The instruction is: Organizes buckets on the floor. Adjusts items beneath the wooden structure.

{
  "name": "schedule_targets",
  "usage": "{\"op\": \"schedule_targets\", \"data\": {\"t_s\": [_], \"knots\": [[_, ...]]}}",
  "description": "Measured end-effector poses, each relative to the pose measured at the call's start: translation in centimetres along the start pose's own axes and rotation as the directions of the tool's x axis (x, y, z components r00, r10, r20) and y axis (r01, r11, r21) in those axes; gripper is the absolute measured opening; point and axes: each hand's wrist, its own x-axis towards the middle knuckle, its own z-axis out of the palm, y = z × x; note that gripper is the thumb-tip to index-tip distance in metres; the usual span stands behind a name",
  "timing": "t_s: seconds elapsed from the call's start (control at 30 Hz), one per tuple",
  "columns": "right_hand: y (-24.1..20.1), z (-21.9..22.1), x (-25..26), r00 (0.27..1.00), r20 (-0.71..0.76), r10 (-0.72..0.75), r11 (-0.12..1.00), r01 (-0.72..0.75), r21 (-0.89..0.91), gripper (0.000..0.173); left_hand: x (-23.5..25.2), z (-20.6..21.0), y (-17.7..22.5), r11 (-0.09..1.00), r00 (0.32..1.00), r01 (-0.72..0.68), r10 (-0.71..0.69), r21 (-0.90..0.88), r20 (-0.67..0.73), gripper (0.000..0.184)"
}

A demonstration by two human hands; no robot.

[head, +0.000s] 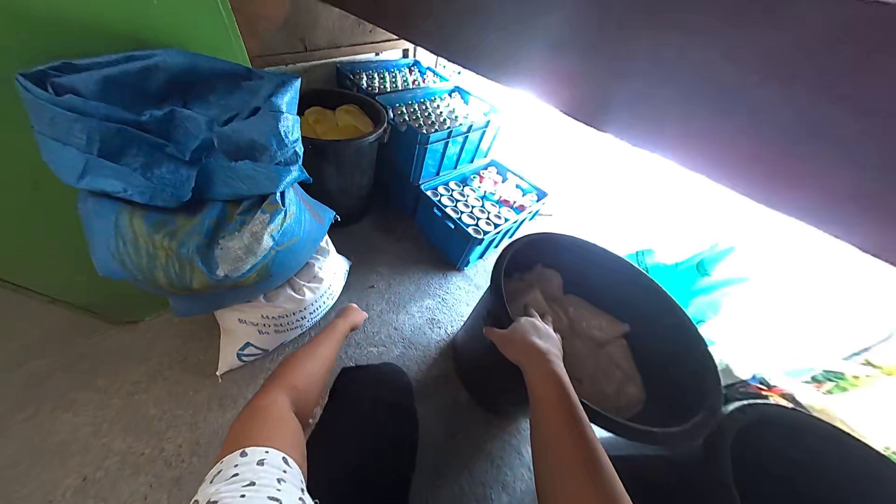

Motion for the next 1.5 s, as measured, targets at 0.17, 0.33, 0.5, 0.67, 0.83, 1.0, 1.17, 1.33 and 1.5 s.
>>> {"op": "schedule_targets", "data": {"t_s": [0.17,0.33,0.5,0.67,0.83,1.0,1.17,1.33,1.5], "knots": [[-1.8,2.1,1.4,0.977,-0.215,-0.001,1.0,0.005,0.021,0.085,4.5,-6.1,8.8,0.976,0.955,-0.218,0.217,0.02,-0.204,0.042],[-1.9,2.2,2.2,0.983,-0.183,0.024,1.0,-0.027,-0.013,0.086,10.7,-15.6,19.0,0.914,0.831,-0.392,0.401,0.107,-0.386,0.049],[-1.8,1.8,2.4,0.988,-0.149,0.042,0.999,-0.04,0.019,0.084,15.6,-25.0,24.8,0.84,0.615,-0.374,0.542,0.392,-0.574,0.082],[-2.0,1.6,2.5,0.989,-0.126,0.075,0.997,-0.073,0.022,0.084,17.6,-30.1,26.9,0.843,0.704,-0.184,0.472,0.505,-0.531,0.074],[-2.2,1.3,2.4,0.991,-0.114,0.07,0.997,-0.068,0.023,0.082,19.0,-30.5,27.6,0.851,0.717,-0.058,0.399,0.522,-0.571,0.025],[-2.2,1.6,2.4,0.99,-0.122,0.073,0.997,-0.072,0.011,0.08,18.9,-29.1,28.1,0.92,0.692,-0.029,0.3,0.39,-0.656,0.022],[-1.8,2.3,2.3,0.981,-0.186,0.057,0.998,-0.056,0.009,0.078,15.6,-27.1,25.3,0.856,0.732,-0.022,0.366,0.517,-0.575,0.016],[-1.9,2.5,2.4,0.978,-0.202,0.049,0.999,-0.052,-0.01,0.078,12.3,-24.6,22.2,0.811,0.738,-0.098,0.448,0.576,-0.505,0.014],[-1.8,2.8,2.4,0.965,-0.264,0.014,1.0,-0.015,0.0,0.077,12.3,-25.9,24.1,0.751,0.737,-0.142,0.515,0.645,-0.437,0.023]]}}
